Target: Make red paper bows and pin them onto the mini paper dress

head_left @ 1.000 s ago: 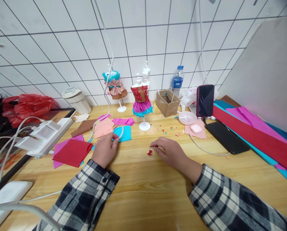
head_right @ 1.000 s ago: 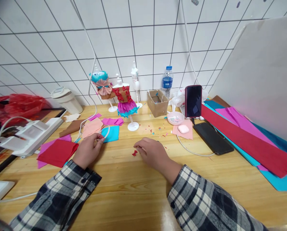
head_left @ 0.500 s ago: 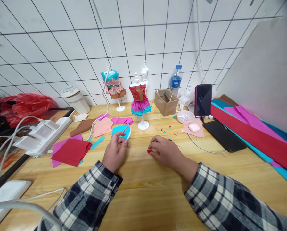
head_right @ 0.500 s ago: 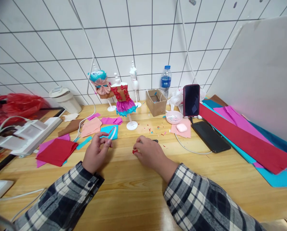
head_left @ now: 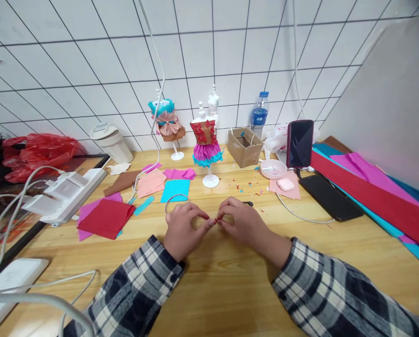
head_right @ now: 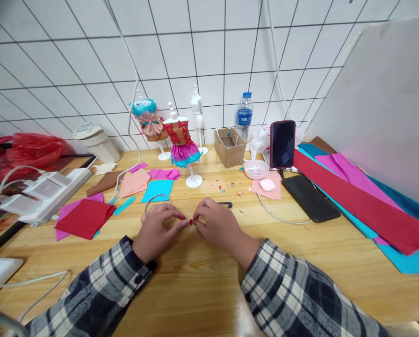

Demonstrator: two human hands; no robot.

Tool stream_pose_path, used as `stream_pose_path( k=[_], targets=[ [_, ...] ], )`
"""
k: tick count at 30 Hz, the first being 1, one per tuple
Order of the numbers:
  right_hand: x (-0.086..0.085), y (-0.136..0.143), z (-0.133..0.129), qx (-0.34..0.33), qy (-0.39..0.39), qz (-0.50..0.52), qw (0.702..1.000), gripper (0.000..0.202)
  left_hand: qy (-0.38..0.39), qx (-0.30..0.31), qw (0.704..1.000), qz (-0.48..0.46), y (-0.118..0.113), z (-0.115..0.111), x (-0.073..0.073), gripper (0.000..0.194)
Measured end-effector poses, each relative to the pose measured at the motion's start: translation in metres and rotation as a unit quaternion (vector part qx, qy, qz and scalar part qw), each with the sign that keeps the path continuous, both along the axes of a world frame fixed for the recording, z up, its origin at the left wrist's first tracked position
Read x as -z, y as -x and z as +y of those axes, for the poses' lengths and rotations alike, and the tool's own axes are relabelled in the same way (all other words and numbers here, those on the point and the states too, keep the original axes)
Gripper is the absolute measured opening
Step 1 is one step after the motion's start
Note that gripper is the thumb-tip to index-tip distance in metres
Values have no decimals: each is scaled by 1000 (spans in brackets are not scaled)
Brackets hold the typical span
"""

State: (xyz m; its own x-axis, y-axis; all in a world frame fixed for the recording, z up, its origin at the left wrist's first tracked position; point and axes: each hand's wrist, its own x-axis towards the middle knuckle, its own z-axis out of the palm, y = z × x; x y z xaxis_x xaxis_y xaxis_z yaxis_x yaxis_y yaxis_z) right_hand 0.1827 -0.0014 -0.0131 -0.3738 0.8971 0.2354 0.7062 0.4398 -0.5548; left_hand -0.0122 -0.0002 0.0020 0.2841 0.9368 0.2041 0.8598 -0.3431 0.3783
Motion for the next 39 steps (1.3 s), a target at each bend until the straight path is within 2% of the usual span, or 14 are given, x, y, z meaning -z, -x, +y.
stream_pose_path(
  k=[4,8,13,24,27,34,39],
  targets=[
    [1,2,-2,-9,23,20,999,6,4,11,1000,-19,-10,-6,3,22],
    [-1,3,-2,-16,40,25,999,6,6,22,999,-29,-9,-4,4,12],
    [-3,2,-2,-24,53,21,998,5,44,44,997,-48,-5,-2,5,13],
    [-1,3,-1,-30,70,45,996,3,89,33,994,-58,-7,-2,3,14],
    [1,3,1,-14,82,71,994,11,92,29,991,-91,-5,0,5,13],
    [4,3,5,11,204,143,968,11,86,35,986,-137,-2,3,6,15],
    [0,6,4,33,228,182,956,10,94,46,984,-146,-4,1,5,20]
  ],
)
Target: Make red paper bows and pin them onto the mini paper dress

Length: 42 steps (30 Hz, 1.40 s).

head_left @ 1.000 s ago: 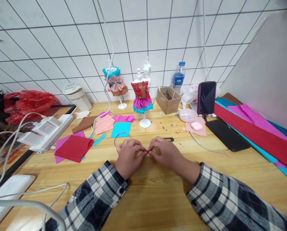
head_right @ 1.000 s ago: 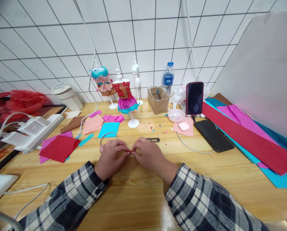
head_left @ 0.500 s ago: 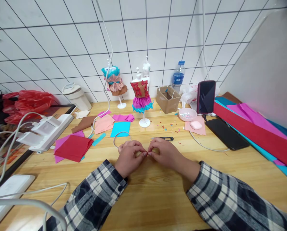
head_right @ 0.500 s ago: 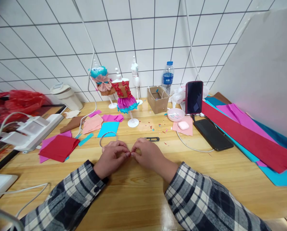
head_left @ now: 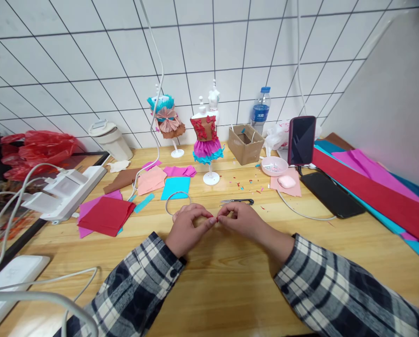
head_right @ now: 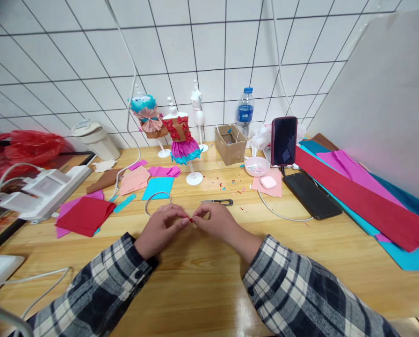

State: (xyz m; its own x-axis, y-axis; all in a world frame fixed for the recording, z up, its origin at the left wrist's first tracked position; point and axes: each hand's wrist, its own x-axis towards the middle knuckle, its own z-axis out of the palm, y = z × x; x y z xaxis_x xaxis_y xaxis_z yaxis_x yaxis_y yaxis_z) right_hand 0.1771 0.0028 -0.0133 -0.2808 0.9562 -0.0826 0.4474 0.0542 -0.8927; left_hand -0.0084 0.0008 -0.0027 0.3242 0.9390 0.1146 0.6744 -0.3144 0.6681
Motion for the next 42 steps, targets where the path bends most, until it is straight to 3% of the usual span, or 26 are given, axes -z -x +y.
stream_pose_path(
  k=[7,13,19,25,31,36,42],
  targets=[
    [1,1,-2,7,-15,5,1000,13,-1,13,1000,-8,0,2,-1,9],
    [-2,0,-3,-2,4,2,1000,11,18,50,998,-17,0,1,-2,9],
    [-2,-2,-2,-21,8,16,1000,14,23,39,999,-24,1,2,-3,13],
    [-2,-3,-3,-33,-35,3,999,11,9,71,997,-5,1,0,-2,12],
    [-3,-7,-3,-60,-142,-66,986,6,17,106,994,25,1,0,0,10],
    [-4,-7,-2,-45,-142,-79,986,6,8,97,995,31,3,2,2,20],
    [-3,-5,-3,-44,-133,-78,987,5,20,88,996,-6,3,3,2,12]
  ],
)
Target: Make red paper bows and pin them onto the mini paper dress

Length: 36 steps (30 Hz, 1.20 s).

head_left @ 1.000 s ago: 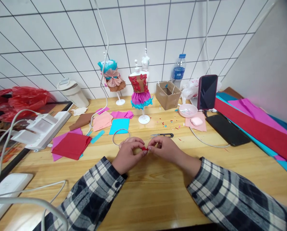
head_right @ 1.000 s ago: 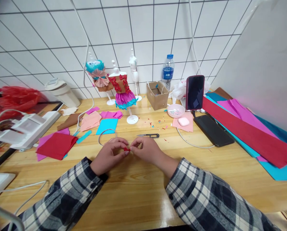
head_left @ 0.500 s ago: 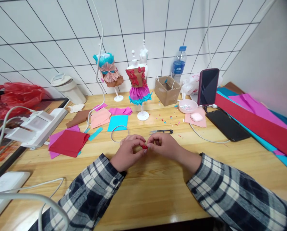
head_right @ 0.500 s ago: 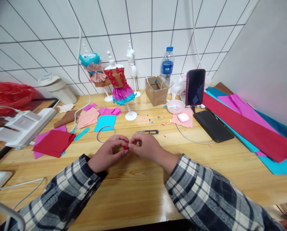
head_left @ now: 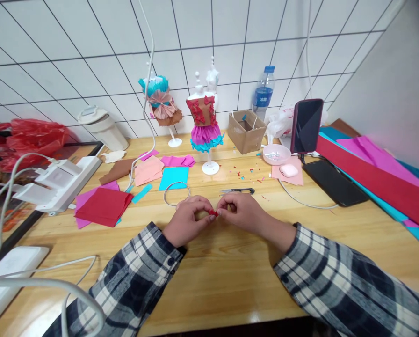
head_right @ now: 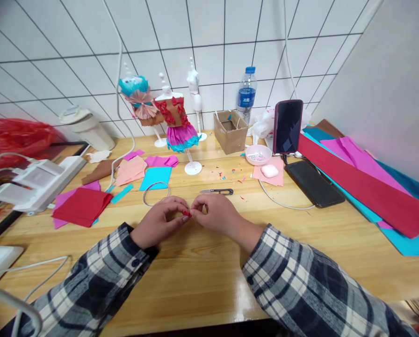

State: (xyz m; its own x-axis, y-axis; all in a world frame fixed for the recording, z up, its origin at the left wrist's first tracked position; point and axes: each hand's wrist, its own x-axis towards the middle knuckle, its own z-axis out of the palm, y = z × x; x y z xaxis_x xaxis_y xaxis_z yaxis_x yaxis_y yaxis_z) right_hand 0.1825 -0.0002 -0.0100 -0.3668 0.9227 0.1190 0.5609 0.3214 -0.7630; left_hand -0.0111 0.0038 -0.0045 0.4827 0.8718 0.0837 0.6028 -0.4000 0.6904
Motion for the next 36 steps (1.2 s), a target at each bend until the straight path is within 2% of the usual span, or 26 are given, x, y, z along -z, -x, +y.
stream_pose_path(
  k=[6,10,17,23,29,36],
  targets=[
    [2,2,1,9,105,70,992,14,7,-32,999,-44,0,0,-1,12],
    [4,3,3,23,153,97,983,15,5,-46,998,-41,-1,0,-2,13],
    [3,4,2,16,159,95,983,12,11,-46,997,-53,0,0,-3,17],
    [2,4,2,12,162,109,981,20,13,-67,994,-90,2,2,1,16],
    [1,5,1,34,175,114,977,17,18,-64,992,-110,2,2,2,15],
    [1,3,2,18,184,134,974,22,24,-76,989,-128,2,2,3,15]
  ],
)
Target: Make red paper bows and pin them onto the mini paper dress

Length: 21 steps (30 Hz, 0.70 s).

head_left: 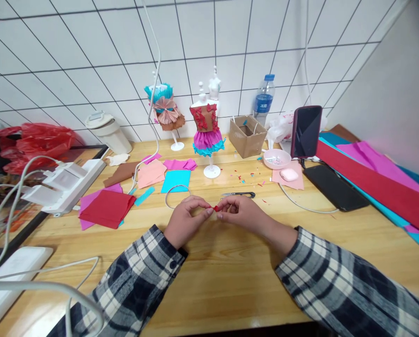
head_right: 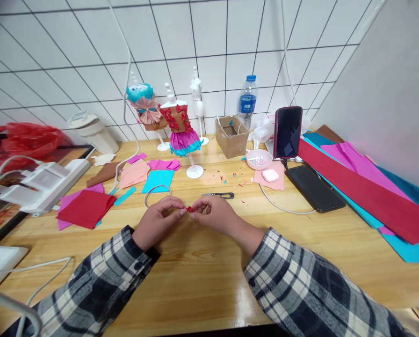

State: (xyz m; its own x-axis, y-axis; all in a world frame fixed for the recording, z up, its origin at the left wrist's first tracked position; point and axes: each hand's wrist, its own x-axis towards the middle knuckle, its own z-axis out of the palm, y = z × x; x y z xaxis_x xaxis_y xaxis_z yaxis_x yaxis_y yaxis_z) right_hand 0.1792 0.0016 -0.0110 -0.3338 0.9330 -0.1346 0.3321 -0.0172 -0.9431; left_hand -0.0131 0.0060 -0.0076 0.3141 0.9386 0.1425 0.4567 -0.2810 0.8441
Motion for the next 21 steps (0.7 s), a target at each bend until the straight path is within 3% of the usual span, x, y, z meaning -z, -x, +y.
stream_pose_path(
  k=[14,21],
  targets=[
    [1,3,-1,33,17,10,999,17,24,37,993,107,-5,-4,-6,22],
    [3,3,0,17,-9,-11,1000,13,29,40,996,68,-4,-1,-3,15]
  ],
)
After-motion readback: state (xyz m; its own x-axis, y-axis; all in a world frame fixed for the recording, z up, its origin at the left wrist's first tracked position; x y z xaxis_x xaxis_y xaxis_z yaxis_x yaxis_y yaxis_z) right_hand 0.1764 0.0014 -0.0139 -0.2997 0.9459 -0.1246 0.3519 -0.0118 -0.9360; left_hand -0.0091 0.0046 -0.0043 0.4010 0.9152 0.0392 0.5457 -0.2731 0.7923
